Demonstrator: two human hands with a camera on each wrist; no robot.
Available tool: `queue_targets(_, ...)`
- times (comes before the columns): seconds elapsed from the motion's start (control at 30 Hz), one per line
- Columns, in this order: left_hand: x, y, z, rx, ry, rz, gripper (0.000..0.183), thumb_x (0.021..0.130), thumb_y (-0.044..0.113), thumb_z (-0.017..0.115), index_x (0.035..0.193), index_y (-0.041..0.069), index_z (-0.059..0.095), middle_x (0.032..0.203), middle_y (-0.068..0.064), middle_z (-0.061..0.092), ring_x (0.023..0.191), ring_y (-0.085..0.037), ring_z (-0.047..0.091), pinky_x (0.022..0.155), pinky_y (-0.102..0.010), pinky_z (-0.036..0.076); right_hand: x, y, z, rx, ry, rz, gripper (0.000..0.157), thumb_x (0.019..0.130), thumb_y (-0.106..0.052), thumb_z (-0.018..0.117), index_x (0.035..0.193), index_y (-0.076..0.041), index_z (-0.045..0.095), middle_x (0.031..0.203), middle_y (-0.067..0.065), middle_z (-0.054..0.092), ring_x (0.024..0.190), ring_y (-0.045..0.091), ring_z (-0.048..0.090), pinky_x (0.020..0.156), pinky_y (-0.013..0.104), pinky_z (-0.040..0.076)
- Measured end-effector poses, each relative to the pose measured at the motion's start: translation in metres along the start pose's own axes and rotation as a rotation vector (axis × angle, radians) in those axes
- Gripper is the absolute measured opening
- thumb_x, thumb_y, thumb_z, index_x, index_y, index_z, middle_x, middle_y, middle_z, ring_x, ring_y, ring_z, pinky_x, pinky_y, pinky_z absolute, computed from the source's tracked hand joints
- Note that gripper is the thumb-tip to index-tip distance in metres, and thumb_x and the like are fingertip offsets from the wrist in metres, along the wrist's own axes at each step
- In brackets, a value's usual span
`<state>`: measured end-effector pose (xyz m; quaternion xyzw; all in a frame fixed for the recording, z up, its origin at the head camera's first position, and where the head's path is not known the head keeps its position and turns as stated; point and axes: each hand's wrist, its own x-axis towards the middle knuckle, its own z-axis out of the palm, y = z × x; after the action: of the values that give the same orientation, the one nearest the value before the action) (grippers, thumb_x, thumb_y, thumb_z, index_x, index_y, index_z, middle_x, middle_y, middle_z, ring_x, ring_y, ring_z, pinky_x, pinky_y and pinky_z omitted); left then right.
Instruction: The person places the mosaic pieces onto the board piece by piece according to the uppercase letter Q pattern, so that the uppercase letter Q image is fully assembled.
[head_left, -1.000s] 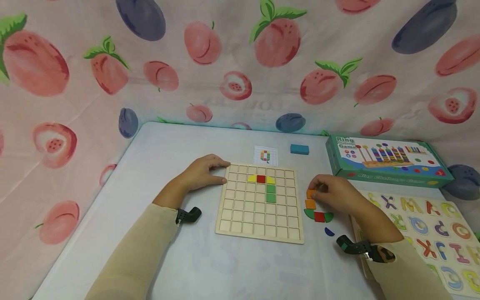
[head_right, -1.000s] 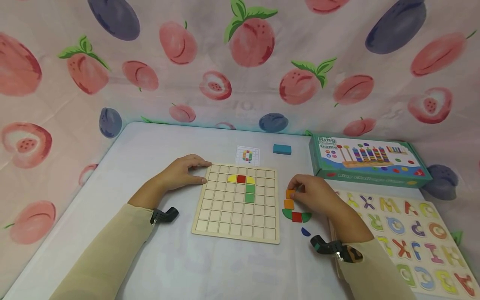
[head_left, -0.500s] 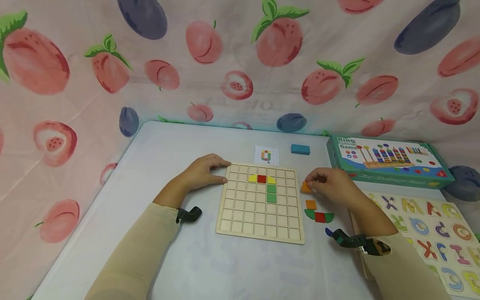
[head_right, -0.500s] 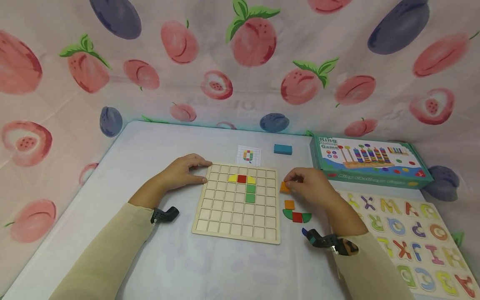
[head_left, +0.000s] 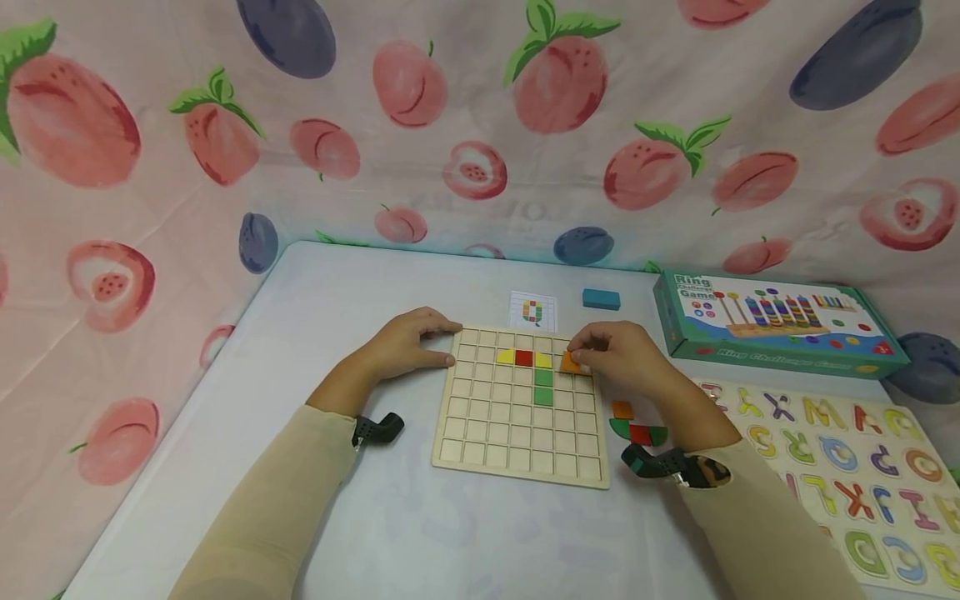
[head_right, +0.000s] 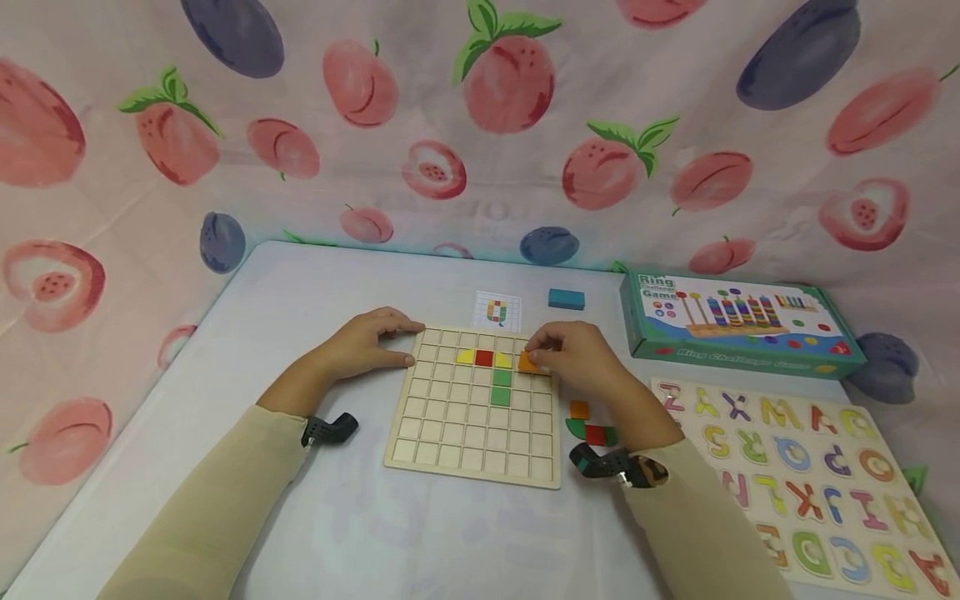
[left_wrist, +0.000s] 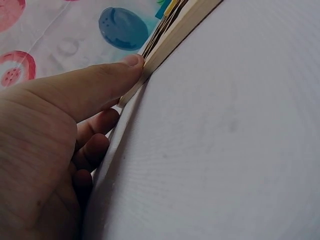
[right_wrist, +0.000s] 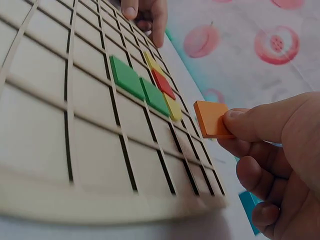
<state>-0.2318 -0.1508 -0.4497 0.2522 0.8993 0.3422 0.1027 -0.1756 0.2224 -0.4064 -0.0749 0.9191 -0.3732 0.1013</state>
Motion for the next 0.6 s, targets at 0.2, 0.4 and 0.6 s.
queue_targets(0.2,0.001,-0.002,0.001,-0.002,0.005,0.007,0.055,0.091,0.035,0.088,0.141,0.021,0.072,0.135,0.004,0.064,0.124,-0.018,0.058,0.109,-0.044,0.045,0.01,-0.018,0.018,0.063,-0.033,-0.036,0.007,0.102,-0.015,0.075,0.103,-0.013,0.081,0.101,0.003,0.073,0.097,0.027,0.06,0.085,0.039,0.051)
queue_targets(0.4,0.001,-0.003,0.002,0.005,0.013,0.007,0.055,0.091,0.036,0.088,0.142,0.022,0.072,0.135,0.004,0.064,0.122,-0.017,0.058,0.108,-0.044,0.045,0.017,-0.031,0.038,0.052,-0.031,-0.105,0.005,0.101,-0.015,0.076,0.099,-0.016,0.081,0.099,-0.001,0.075,0.094,0.024,0.063,0.087,0.04,0.051)
queue_targets(0.6,0.001,-0.002,0.002,0.004,0.014,0.011,0.054,0.092,0.035,0.088,0.141,0.02,0.072,0.134,0.003,0.065,0.121,-0.018,0.058,0.108,-0.044,0.045,0.021,-0.038,0.055,0.047,-0.024,-0.167,0.005,0.101,-0.015,0.076,0.098,-0.015,0.08,0.098,-0.002,0.075,0.092,0.021,0.064,0.086,0.039,0.053)
